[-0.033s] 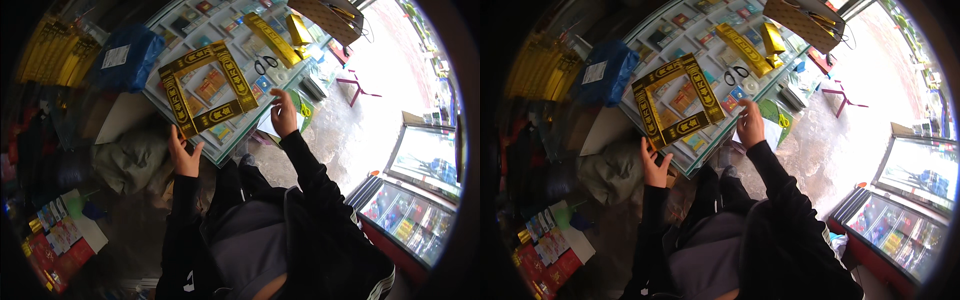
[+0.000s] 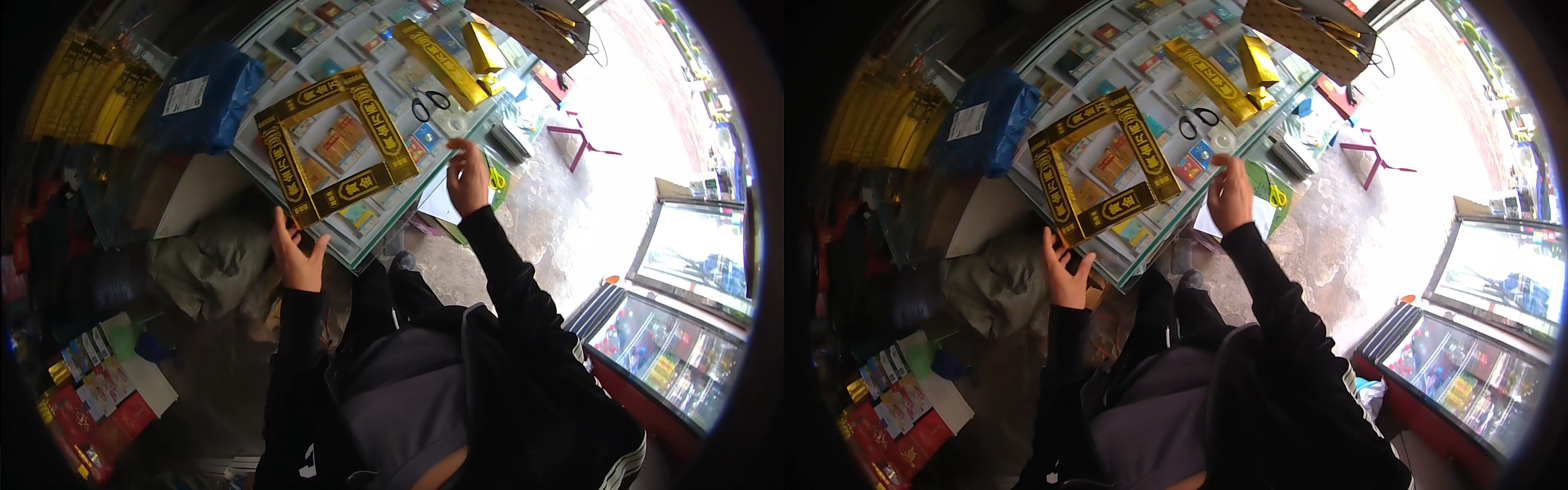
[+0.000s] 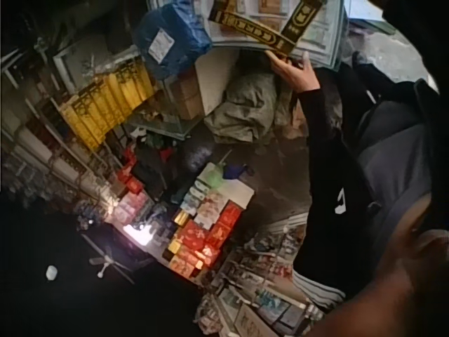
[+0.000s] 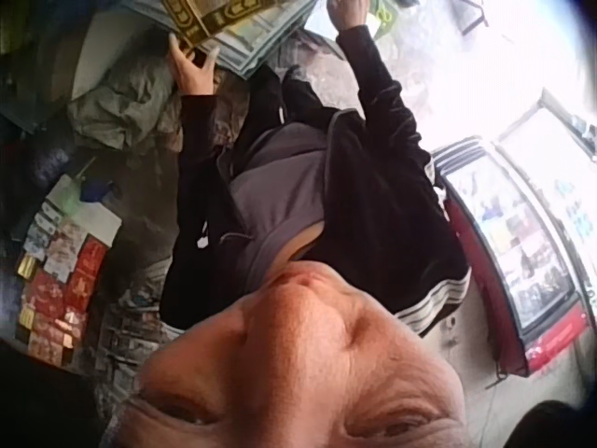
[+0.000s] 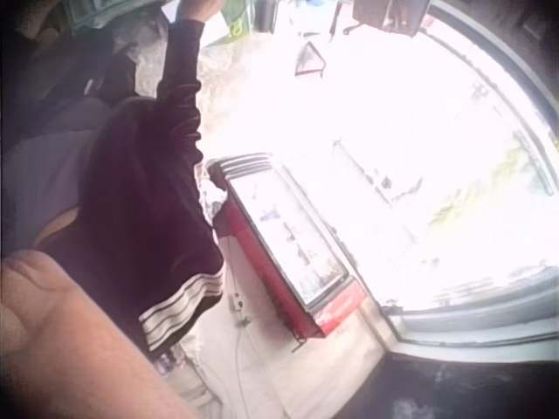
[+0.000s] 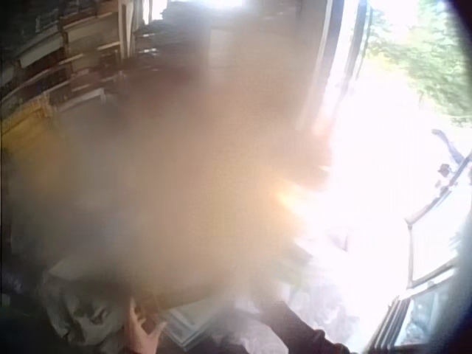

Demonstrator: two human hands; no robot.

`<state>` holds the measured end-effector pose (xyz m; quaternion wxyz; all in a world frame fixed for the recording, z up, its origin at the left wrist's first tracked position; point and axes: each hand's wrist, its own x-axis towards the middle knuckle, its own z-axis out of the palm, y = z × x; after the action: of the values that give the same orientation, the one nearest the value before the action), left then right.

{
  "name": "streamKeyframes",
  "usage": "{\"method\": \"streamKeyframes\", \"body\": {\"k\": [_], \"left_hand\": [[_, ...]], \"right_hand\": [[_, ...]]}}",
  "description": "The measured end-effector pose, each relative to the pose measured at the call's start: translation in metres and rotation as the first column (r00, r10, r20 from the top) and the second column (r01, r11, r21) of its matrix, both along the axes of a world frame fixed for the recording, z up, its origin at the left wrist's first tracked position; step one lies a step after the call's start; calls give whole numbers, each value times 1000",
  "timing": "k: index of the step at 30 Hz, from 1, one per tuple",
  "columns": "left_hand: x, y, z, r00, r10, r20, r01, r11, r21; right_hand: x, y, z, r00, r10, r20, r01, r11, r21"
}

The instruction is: The person assembles rectangular frames from gold-colored paper strips on a glass counter. They apply clear adhesive tape to join the corners, trim excess tape with scissors, and place the completed frames on the counter.

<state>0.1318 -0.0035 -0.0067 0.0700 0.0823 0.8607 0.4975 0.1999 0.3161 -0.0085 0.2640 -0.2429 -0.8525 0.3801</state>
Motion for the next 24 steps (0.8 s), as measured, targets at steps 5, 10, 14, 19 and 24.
{"method": "streamKeyframes", "body": {"k": [5,10,14,19,24], "left_hand": [[5,-8,22,986,-19,-164,5,996,-85],[8,8,55,960,-36,-279,9,995,-97],[14,37,83,928,-89,-361,69,995,-67],[20,87,103,946,-268,-180,298,940,166],[29,135,114,915,-402,-46,382,821,425]], "right_hand": [[-22,50,-6,996,-21,86,3,979,203],[-26,43,-8,979,-37,201,-23,958,286],[-24,33,17,998,-36,47,28,987,161],[12,4,79,923,-118,-366,-336,217,-917],[37,-40,118,870,-333,-364,-474,-355,-806]]}}
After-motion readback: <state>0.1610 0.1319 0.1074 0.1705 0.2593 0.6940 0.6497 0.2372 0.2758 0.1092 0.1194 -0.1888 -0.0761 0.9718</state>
